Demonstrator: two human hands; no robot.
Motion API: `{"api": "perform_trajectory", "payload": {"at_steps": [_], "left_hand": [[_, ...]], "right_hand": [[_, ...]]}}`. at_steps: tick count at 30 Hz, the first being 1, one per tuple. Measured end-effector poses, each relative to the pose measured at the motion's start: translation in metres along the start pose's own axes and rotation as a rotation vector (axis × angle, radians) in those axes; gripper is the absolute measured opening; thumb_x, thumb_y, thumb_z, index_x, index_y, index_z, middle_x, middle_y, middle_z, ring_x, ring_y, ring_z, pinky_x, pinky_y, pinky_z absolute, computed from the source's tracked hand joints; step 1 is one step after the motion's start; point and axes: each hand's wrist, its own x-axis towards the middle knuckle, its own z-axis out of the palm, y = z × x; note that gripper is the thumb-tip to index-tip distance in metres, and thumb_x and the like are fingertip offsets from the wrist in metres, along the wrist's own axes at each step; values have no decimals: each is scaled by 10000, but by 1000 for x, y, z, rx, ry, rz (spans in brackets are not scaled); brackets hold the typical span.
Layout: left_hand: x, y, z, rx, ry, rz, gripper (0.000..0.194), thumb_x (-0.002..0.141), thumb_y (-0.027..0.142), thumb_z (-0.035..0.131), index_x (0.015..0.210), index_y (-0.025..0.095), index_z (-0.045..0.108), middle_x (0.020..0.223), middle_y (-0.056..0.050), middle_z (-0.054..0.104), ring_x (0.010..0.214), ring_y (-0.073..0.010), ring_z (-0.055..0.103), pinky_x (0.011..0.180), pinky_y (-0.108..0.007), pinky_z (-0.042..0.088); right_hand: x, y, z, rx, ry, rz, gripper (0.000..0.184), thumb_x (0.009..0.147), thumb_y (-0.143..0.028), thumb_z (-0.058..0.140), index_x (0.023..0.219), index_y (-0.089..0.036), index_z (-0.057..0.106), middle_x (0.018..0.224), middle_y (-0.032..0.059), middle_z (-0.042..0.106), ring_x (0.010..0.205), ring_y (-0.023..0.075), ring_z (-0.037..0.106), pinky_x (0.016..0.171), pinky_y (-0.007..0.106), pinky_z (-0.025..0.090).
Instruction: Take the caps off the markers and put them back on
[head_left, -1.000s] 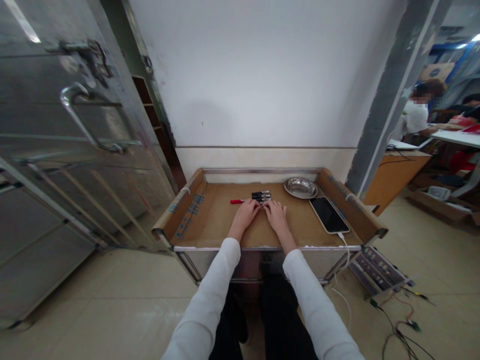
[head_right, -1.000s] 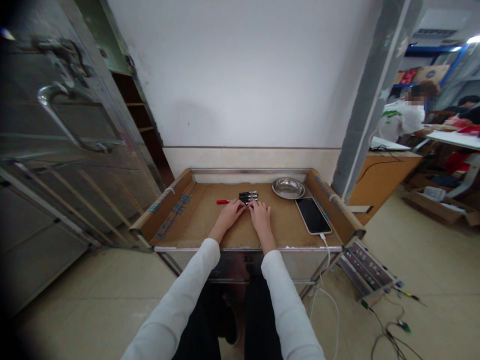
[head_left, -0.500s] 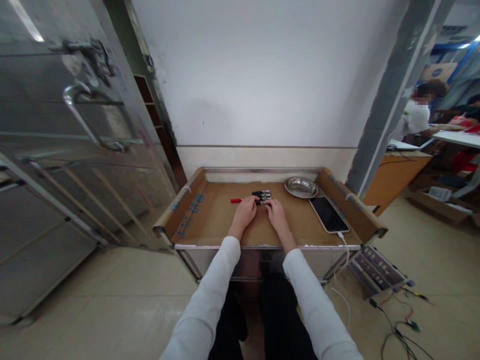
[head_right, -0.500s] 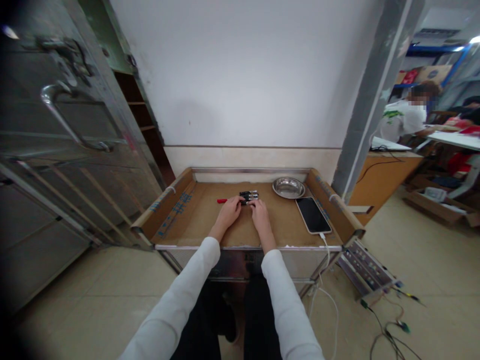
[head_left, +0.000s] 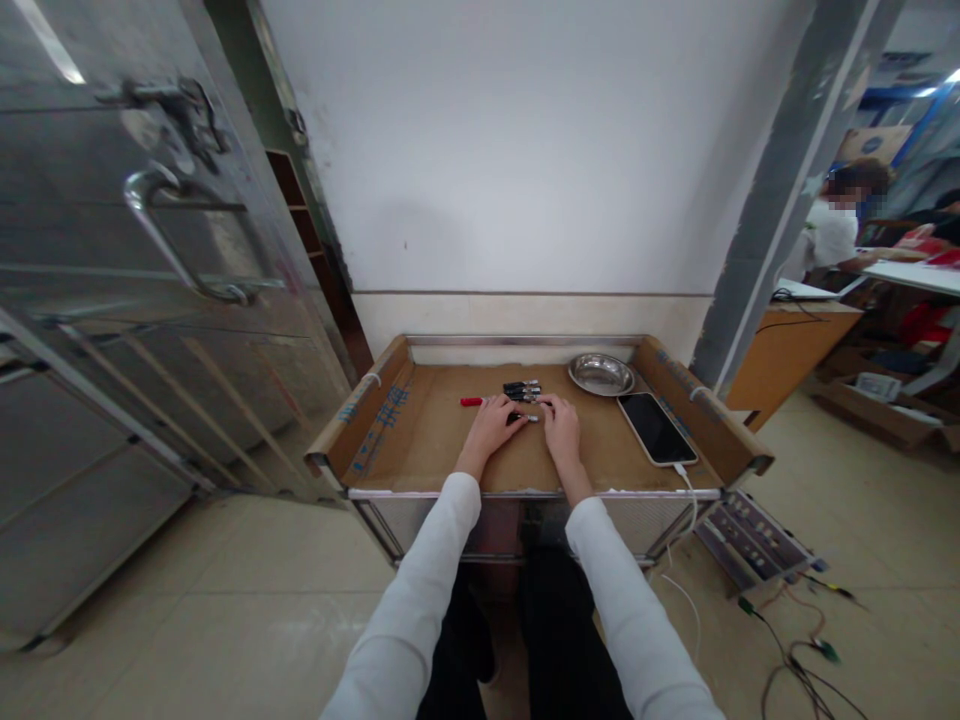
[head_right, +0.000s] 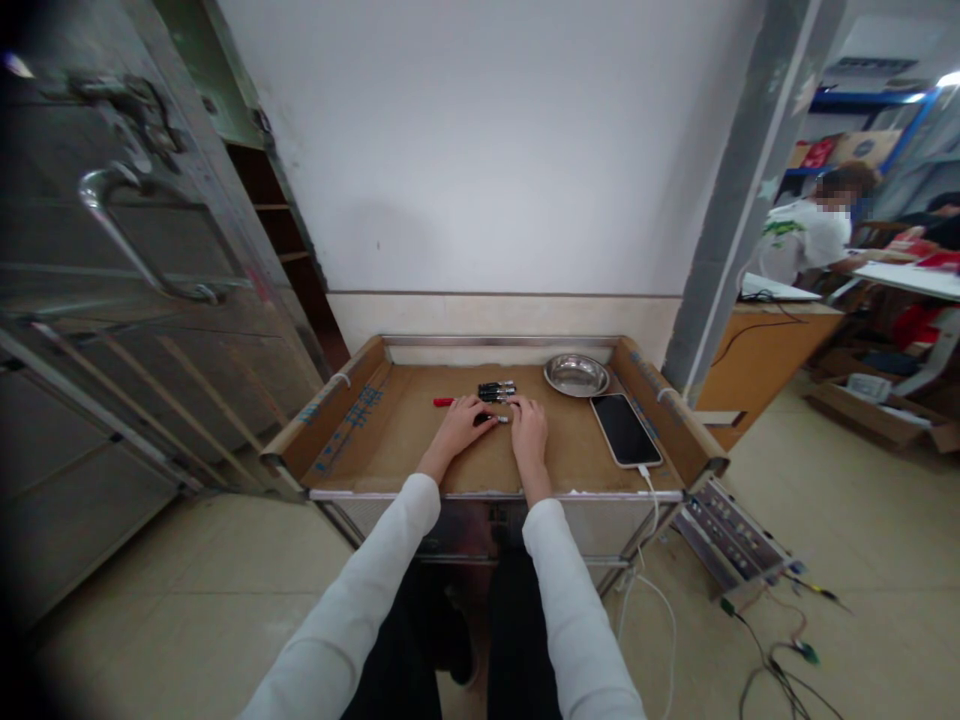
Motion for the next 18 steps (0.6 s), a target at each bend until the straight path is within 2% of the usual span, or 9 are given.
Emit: {"api": "perform_trajectory", "payload": {"at_steps": [7, 13, 16, 18], "left_hand": [[1, -3, 1, -35, 43, -28, 136, 893, 304, 536, 916, 185, 598, 968, -50, 651, 951, -202, 575, 889, -349, 412], [1, -3, 2, -46, 72, 6, 137, 901, 307, 523, 903, 187, 589, 951, -46, 655, 919, -194, 575, 861, -331, 421], [1, -3, 1, -46, 84, 17, 130, 906, 298, 516, 904, 184, 579, 937, -47, 651, 896, -189, 575, 837, -319, 426], [1, -2, 0, -35, 108, -5, 125, 910, 285, 508, 901, 177, 570, 917, -49, 646, 871, -184, 577, 808, -308, 430]], "right_hand": [[-1, -3, -3, -10, 47, 24, 271, 918, -193, 381, 982, -187, 644, 991, 75, 678, 906, 197, 562, 839, 298, 382], [0, -4, -4, -46, 20, 17, 271, 909, -222, 401, 986, -191, 659, 1004, 89, 677, 897, 210, 566, 842, 327, 401], [-1, -8, -3, 59, -86, -108, 334, 892, -193, 387, 1131, -208, 620, 1104, 80, 661, 999, 207, 576, 912, 344, 417], [-1, -12, -1, 171, -210, -261, 488, 851, -139, 386, 1319, -233, 491, 1266, 62, 587, 1155, 178, 529, 999, 331, 395]]}}
